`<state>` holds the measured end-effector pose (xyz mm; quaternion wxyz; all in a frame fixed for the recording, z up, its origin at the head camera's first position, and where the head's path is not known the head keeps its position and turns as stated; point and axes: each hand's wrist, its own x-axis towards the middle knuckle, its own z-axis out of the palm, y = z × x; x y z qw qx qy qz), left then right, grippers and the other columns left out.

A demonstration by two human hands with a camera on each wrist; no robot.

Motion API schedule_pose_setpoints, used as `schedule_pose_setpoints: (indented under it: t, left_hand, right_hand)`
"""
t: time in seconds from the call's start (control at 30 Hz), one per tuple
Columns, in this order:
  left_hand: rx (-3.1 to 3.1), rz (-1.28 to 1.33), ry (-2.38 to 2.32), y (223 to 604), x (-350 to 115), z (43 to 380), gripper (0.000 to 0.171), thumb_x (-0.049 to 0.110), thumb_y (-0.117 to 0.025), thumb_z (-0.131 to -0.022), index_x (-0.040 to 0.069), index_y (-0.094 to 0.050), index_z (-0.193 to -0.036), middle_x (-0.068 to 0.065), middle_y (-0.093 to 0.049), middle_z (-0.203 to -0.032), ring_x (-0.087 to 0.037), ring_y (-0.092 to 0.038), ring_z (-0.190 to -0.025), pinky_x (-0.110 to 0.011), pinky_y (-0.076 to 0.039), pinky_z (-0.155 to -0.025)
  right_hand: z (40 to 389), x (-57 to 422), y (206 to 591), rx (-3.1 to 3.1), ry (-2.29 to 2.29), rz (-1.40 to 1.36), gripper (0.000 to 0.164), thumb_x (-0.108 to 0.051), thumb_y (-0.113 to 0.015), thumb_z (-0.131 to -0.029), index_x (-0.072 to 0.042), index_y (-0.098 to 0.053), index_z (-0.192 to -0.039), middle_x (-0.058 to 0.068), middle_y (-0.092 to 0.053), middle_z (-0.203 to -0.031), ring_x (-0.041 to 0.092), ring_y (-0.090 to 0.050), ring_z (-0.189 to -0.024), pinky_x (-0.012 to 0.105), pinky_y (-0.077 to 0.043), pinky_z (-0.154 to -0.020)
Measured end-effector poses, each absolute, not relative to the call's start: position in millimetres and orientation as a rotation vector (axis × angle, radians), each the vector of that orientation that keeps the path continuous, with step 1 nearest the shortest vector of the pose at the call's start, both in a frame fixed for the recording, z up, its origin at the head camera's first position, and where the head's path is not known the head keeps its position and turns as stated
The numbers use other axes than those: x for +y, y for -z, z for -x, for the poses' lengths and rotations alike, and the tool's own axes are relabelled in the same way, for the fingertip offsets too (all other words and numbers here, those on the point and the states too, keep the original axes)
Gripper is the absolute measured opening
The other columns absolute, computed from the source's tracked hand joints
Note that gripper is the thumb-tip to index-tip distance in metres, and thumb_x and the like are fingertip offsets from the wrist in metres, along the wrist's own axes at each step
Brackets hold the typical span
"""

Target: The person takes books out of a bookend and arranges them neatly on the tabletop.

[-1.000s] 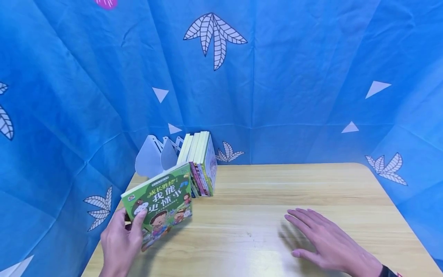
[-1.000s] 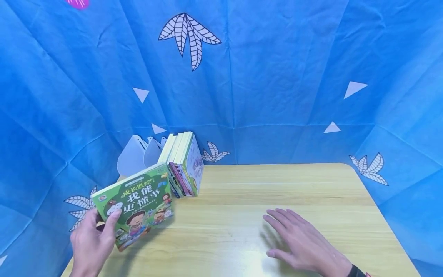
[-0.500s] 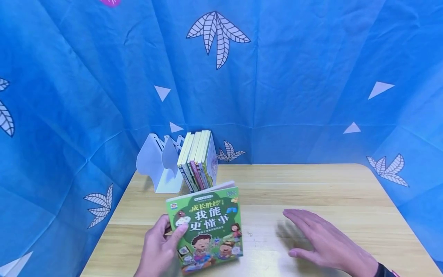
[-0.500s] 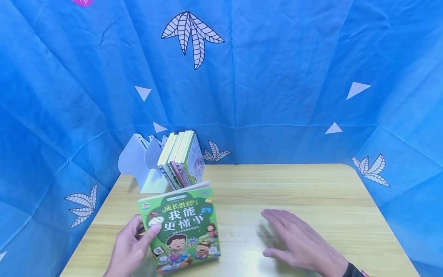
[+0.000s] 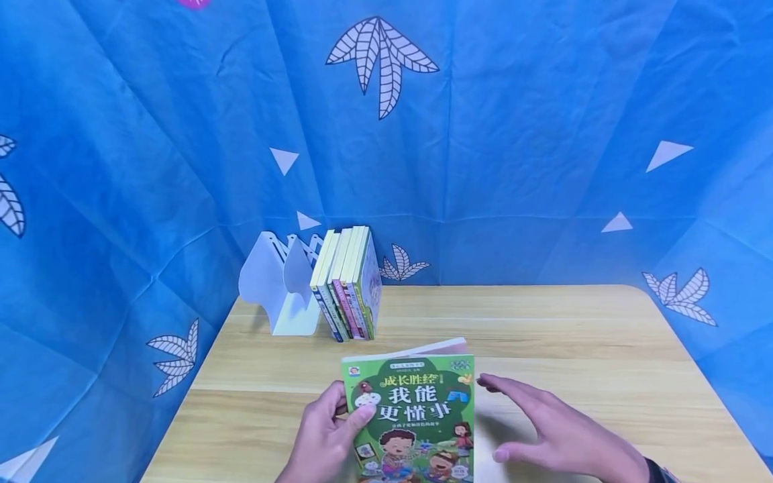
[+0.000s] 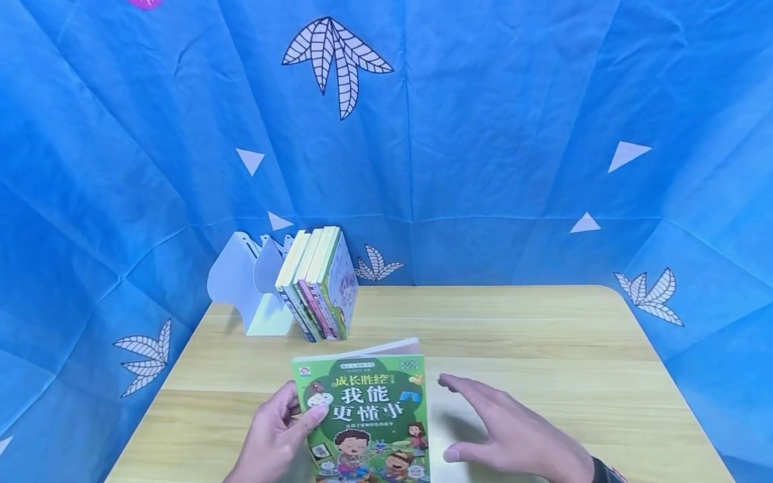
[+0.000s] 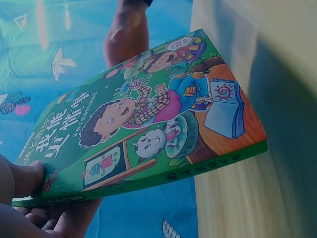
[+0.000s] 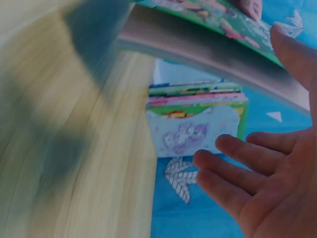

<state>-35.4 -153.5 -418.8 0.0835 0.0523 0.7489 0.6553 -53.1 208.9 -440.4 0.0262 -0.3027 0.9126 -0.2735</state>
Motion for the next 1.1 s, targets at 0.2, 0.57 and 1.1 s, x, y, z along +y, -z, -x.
schedule_pose_setpoints:
  t: [0.2, 0.57, 1.1]
  left_hand:
    - [2.135, -0.237, -1.962, 426, -138, 34, 0.042, 0.017, -0.067, -0.100, -0.010, -0.055, -0.129, -0.032, -0.071, -0.117, -0.014, -0.079, -0.094, -0.034, -0.068, -0.080]
    - [2.076, -0.249, -1.945, 432, -121, 36, 0.043, 0.019, -0.068, -0.100, -0.008, -0.056, -0.132, -0.029, -0.072, -0.118, -0.011, -0.077, -0.097, -0.030, -0.067, -0.082]
    - [2.160, -0.242, -1.884, 428, -116, 46, 0.041, 0.025, -0.070, -0.099, -0.003, -0.061, -0.128, -0.021, -0.075, -0.115, -0.012, -0.076, -0.097, -0.025, -0.066, -0.084]
  right_hand:
    - [55, 204, 436, 2.496, 1.125, 0.909, 0.075, -0.045, -0.076, -0.091, -0.037, -0.039, -0.156, -0.011, -0.060, -0.148, 0.008, -0.061, -0.132, 0.032, -0.060, -0.102]
    - [60, 208, 444, 1.991, 1.510, 0.905, 0.039, -0.013, -0.058, -0.106, 0.003, -0.054, -0.141, 0.006, -0.078, -0.117, 0.005, -0.075, -0.100, 0.023, -0.066, -0.080]
    - [58, 206, 444, 2.175, 1.534, 1.054, 0.026, -0.004, -0.056, -0.105, -0.002, -0.061, -0.131, 0.005, -0.080, -0.101, 0.002, -0.075, -0.085, 0.025, -0.065, -0.064]
